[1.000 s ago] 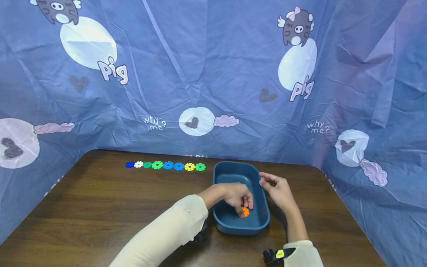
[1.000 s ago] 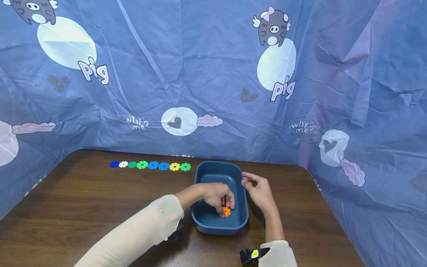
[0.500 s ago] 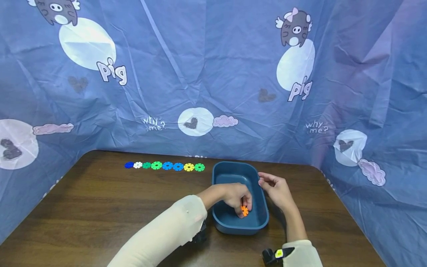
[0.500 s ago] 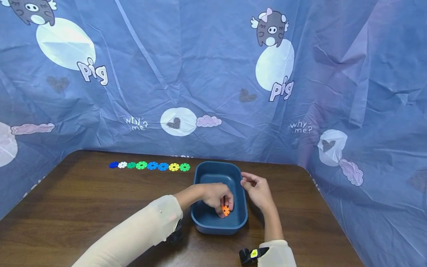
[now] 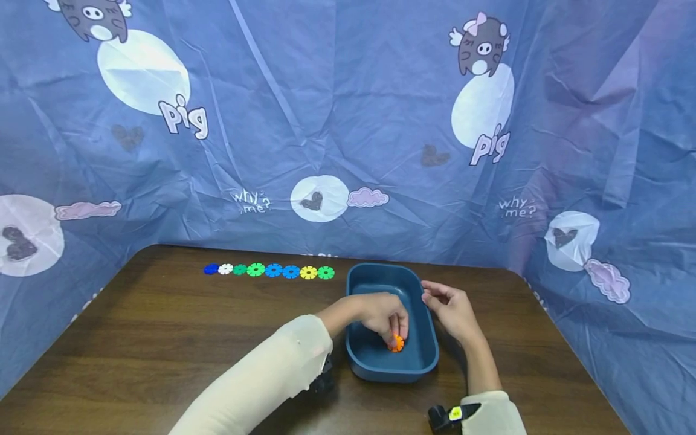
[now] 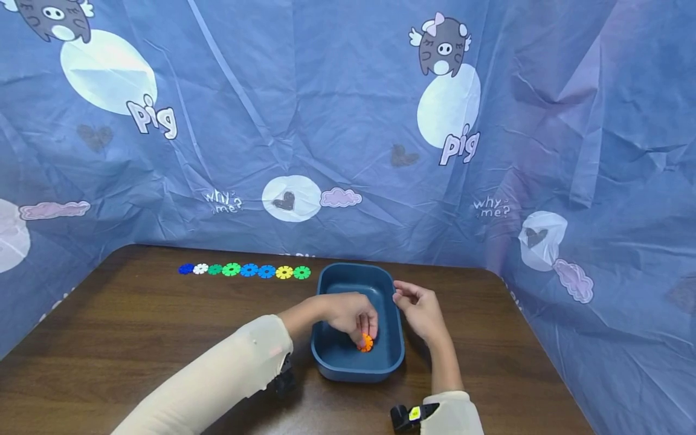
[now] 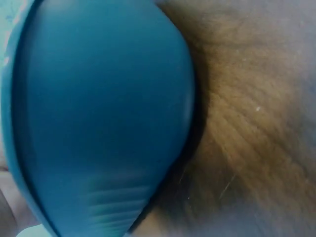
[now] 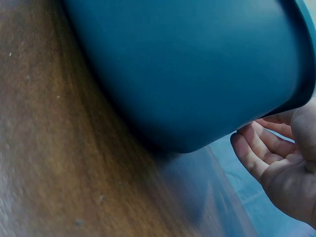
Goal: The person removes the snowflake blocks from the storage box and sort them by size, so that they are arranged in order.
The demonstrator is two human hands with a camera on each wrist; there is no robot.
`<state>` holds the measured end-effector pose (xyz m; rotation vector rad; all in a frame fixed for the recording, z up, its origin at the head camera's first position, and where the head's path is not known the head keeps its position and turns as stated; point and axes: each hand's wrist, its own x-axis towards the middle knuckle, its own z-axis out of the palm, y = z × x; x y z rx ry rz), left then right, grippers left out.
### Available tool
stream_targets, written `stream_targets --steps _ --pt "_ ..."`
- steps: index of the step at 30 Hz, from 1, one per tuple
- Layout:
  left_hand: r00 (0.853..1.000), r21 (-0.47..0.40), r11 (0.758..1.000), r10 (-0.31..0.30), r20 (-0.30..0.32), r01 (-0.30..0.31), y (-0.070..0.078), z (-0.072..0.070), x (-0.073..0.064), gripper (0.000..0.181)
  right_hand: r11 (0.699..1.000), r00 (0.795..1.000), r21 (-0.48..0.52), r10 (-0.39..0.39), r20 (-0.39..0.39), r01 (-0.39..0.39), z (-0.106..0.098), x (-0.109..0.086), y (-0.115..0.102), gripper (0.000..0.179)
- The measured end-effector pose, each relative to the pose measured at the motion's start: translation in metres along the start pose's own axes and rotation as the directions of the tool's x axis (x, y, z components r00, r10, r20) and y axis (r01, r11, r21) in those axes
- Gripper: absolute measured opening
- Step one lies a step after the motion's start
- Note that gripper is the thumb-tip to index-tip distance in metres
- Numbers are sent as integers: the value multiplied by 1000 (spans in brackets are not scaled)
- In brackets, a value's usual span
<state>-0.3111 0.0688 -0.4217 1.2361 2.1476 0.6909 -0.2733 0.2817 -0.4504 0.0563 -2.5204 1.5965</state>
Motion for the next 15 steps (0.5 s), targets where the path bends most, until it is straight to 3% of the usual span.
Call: stream_targets --steps 6,15 --pt "1000 -52 998 19 -13 -19 1 -8 -9 13 1000 1000 6 0 -1 0 0 0 0 32" --pt "995 -104 993 39 -89 -49 1 -28 -32 12 1000 1000 -26 16 -5 -16 1 0 -1 32"
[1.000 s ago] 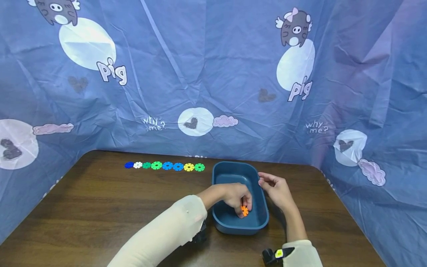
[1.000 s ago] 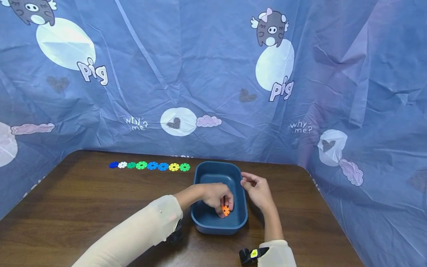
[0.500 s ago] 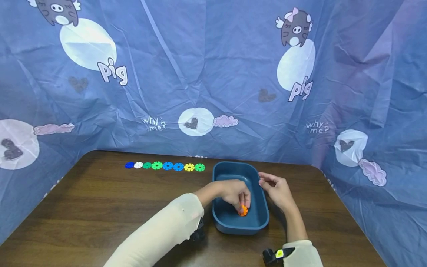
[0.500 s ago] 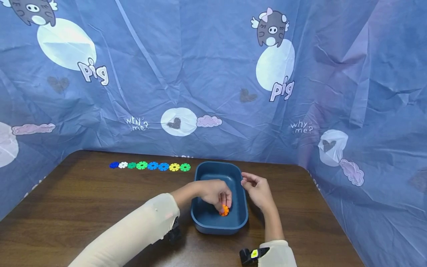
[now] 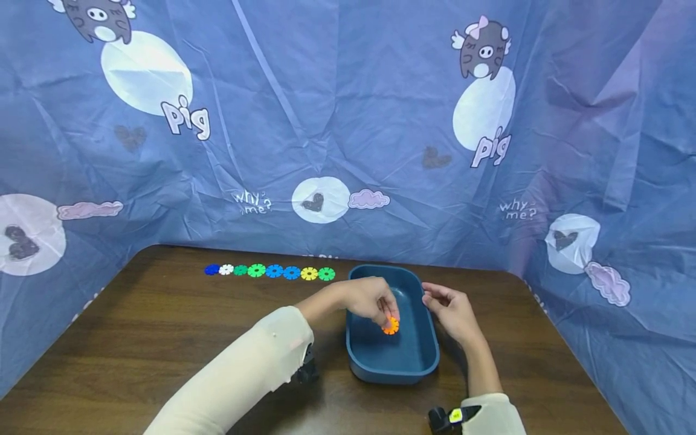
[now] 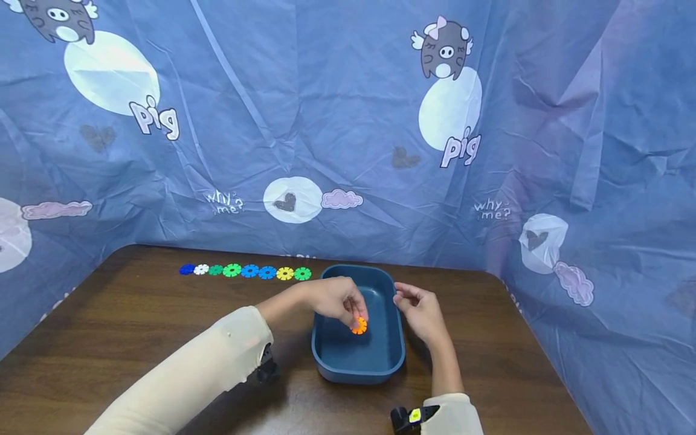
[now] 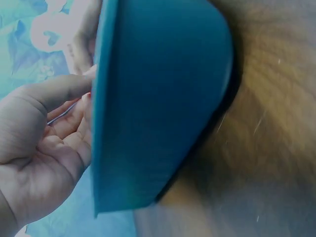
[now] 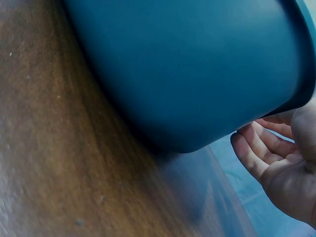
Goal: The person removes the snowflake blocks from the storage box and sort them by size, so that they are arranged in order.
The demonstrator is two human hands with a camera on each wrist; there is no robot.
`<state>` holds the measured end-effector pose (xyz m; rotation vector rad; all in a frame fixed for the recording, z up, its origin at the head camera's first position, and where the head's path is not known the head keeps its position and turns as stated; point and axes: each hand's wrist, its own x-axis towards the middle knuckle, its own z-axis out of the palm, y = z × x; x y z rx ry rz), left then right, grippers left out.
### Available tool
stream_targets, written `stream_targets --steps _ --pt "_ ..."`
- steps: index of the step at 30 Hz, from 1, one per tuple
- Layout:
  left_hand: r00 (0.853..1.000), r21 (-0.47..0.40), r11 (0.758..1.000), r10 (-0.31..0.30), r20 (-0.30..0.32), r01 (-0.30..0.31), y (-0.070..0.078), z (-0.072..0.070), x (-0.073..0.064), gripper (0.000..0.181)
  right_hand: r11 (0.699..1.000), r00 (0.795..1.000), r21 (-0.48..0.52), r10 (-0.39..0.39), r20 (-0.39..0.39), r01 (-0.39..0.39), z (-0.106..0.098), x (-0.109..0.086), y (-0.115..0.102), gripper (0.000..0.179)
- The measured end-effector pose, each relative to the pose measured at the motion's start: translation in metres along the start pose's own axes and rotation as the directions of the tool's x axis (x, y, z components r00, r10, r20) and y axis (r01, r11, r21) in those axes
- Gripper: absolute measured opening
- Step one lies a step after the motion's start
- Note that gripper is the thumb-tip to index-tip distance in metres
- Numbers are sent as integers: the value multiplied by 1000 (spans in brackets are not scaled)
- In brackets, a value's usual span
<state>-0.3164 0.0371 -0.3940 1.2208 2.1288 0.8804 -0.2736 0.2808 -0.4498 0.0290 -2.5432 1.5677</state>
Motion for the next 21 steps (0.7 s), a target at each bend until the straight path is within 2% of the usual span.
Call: stream_targets --steps 9,21 --pt "998 -38 999 -28 -54 26 -4 -22 -28 12 1000 1000 26 -12 0 12 -2 -2 -1 32" --pt "988 18 998 -65 -140 68 -19 -51 -70 11 1000 1000 18 -2 -3 2 -1 -1 0 32"
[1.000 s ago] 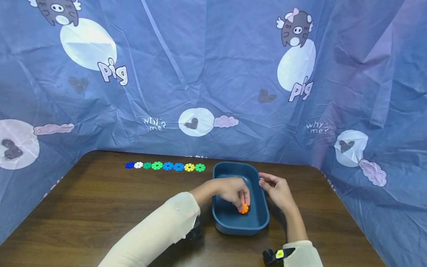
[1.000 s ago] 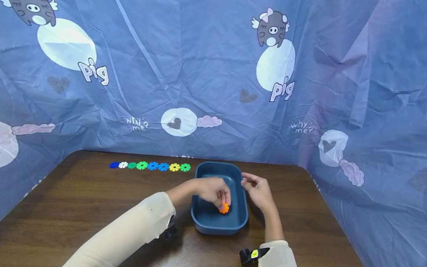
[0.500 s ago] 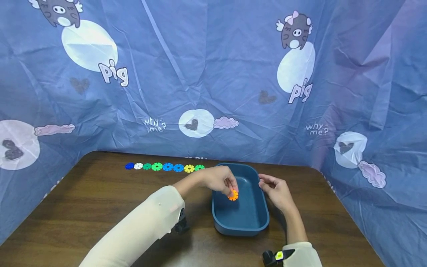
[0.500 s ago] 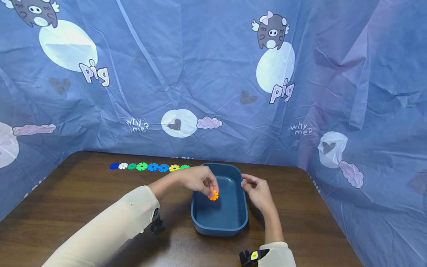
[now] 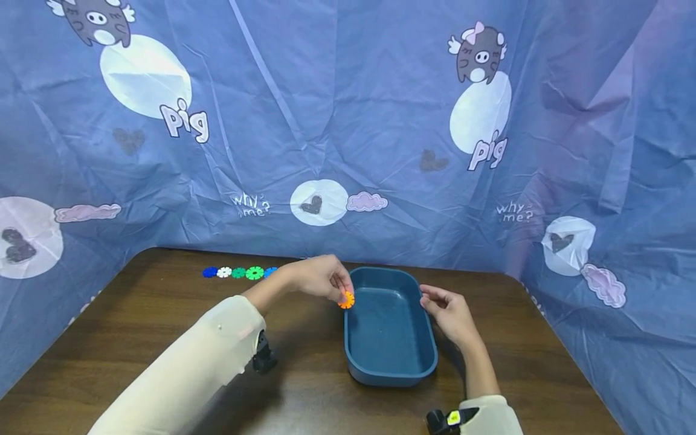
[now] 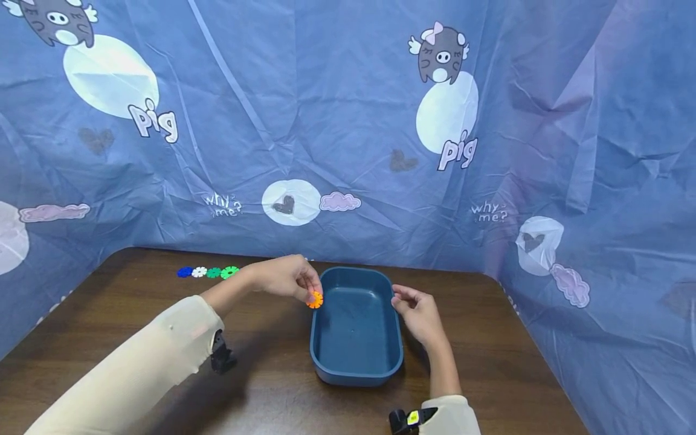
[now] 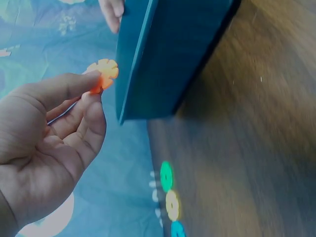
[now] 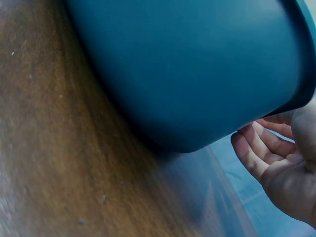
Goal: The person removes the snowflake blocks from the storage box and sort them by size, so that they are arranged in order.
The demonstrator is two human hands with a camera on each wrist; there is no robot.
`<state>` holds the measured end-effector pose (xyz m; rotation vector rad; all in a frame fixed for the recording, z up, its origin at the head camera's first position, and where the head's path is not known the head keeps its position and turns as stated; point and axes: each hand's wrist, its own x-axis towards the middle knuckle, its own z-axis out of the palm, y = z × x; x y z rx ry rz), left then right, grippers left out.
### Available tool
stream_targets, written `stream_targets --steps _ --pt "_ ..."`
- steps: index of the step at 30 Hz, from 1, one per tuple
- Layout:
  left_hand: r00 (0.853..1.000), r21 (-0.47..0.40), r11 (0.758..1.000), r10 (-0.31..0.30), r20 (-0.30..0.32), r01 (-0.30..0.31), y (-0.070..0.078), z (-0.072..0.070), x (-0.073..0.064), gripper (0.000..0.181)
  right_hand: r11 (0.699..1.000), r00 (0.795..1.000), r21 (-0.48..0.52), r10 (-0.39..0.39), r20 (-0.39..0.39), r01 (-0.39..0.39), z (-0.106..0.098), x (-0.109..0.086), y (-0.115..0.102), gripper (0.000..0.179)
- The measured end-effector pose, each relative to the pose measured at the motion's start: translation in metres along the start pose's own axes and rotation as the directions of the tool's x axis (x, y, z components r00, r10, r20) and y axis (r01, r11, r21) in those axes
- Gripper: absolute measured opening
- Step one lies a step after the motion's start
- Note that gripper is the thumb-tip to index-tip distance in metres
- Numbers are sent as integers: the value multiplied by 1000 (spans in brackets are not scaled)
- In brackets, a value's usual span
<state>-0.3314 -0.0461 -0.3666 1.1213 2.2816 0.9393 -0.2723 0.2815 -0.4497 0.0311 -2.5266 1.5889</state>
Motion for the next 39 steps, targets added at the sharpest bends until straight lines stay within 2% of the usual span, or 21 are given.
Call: stream_targets --steps 10,18,23,27,32,34,36,39 --pt "995 -23 998 -53 -85 51 -16 -27 -37 12 1000 1000 -2 -12 6 12 2 2 1 32" --pt "978 -66 993 -111 -178 100 -50 -42 -69 12 1000 1000 -1 -23 6 23 2 2 0 32" --pt "958 -161 977 -172 -231 137 -75 -47 -91 15 1000 1000 -7 -26 3 26 2 2 0 31" --pt "934 -235 958 -229 -275 166 -97 -51 -108 19 1000 1000 -7 -13 2 13 2 2 0 31" --pt "894 -198 957 -271 -358 211 -121 -56 -130 21 1000 1000 -9 -8 3 8 2 1 0 31" --pt "870 -203 951 -299 -393 235 -129 -58 -138 22 1000 1000 -9 -9 3 9 2 1 1 31" --pt "844 -266 933 -337 -418 241 -137 -59 -146 24 1000 1000 -10 -12 2 12 2 1 1 31" --pt "793 -324 909 -395 -464 263 -149 -61 -157 26 1000 1000 -10 -11 -4 11 1 0 1 31"
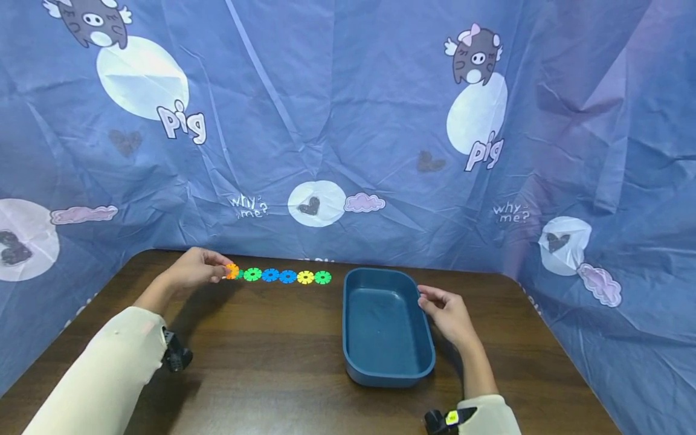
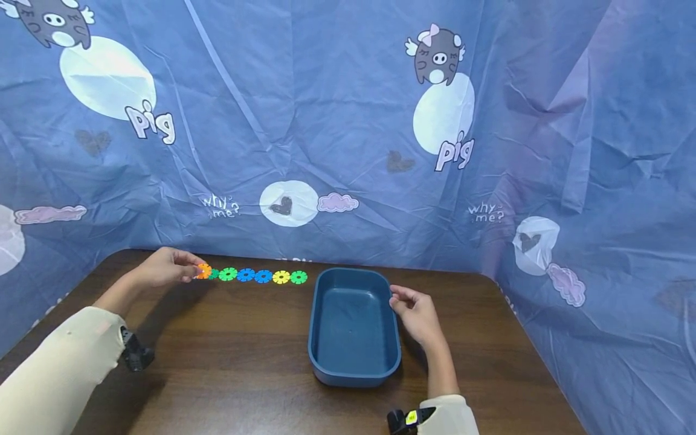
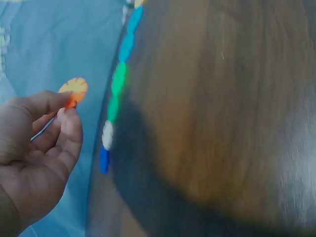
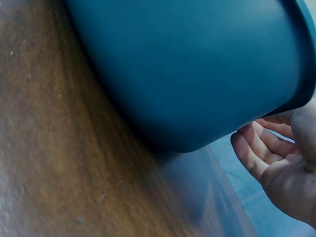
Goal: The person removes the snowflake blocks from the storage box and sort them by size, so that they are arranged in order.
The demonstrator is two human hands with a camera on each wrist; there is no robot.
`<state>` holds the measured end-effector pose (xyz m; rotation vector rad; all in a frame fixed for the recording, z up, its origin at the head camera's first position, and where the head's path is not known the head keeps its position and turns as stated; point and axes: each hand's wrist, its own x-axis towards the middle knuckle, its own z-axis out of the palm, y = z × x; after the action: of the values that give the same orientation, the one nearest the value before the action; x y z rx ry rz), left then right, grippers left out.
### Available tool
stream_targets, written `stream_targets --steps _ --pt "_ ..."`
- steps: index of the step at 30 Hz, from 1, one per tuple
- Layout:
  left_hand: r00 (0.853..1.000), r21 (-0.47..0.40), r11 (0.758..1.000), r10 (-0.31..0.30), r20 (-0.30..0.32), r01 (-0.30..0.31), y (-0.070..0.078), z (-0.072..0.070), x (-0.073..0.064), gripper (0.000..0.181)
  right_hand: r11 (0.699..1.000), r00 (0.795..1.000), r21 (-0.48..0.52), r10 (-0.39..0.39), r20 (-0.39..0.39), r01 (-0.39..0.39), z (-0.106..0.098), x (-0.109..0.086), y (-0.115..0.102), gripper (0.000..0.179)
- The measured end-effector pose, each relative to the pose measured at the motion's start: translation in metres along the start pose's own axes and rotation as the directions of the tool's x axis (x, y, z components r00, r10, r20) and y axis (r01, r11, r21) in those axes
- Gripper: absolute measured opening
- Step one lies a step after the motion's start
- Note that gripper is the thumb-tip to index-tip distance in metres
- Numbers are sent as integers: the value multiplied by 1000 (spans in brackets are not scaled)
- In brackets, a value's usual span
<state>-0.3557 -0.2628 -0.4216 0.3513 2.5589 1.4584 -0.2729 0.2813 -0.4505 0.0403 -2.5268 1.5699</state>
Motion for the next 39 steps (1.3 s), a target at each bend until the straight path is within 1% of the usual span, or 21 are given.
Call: stream_targets --steps 2,4,5,7,8,10,12,14,15,18,20,22,24,26,28,31,35,39 --pt "998 -21 1000 -20 -53 19 -9 -5 -3 28 1000 1000 -4 -3 0 3 0 0 0 31" --pt "992 19 999 -29 -120 31 -16 -10 -6 30 1000 1000 -6 -1 2 1 0 0 0 31" --pt "987 15 999 -37 -153 39 -20 -12 -8 30 1000 1000 -7 -4 6 4 0 0 -1 31" --pt "973 12 999 -45 -227 49 -26 -14 -11 32 1000 1000 -7 -3 7 3 0 0 0 31" --pt "963 13 998 -54 -265 60 -28 -15 -12 33 1000 1000 -3 0 5 0 0 0 0 31" --pt "937 -5 996 -85 -340 88 -32 -15 -14 34 1000 1000 -4 -4 5 4 0 0 1 31" --pt "907 -36 992 -124 -403 120 -35 -14 -15 35 1000 1000 -3 -4 4 4 0 0 2 31" --pt "875 -74 985 -171 -453 155 -38 -12 -15 35 1000 1000 -4 -7 5 7 0 0 3 31" --pt "860 -92 981 -195 -472 171 -39 -12 -15 35 1000 1000 -8 -13 7 13 0 0 3 31" --pt "824 -147 968 -251 -508 204 -42 -10 -14 33 1000 1000 2 -15 3 15 -1 0 2 31" --pt "808 -170 961 -276 -521 218 -43 -9 -14 32 1000 1000 1 -22 5 22 -1 0 2 31" --pt "794 -174 955 -295 -531 239 -44 -8 -14 31 1000 1000 11 -20 3 20 -1 0 1 31" --pt "786 -171 951 -309 -536 257 -46 -7 -15 31 1000 1000 13 -21 4 21 -1 0 1 31" --pt "774 -163 947 -320 -546 277 -48 -7 -15 30 1000 1000 14 -21 5 21 0 0 1 31" --pt "769 -160 945 -326 -550 286 -51 -7 -16 31 1000 1000 21 -14 4 14 0 0 1 31" --pt "763 -166 945 -327 -557 283 -56 -6 -16 32 1000 1000 26 -5 3 5 1 0 1 31" --pt "766 -158 945 -325 -555 287 -61 -6 -15 32 1000 1000 24 0 4 0 0 0 1 31" --pt "773 -141 947 -319 -549 290 -60 -7 -14 32 1000 1000 12 6 5 -6 0 0 1 31"
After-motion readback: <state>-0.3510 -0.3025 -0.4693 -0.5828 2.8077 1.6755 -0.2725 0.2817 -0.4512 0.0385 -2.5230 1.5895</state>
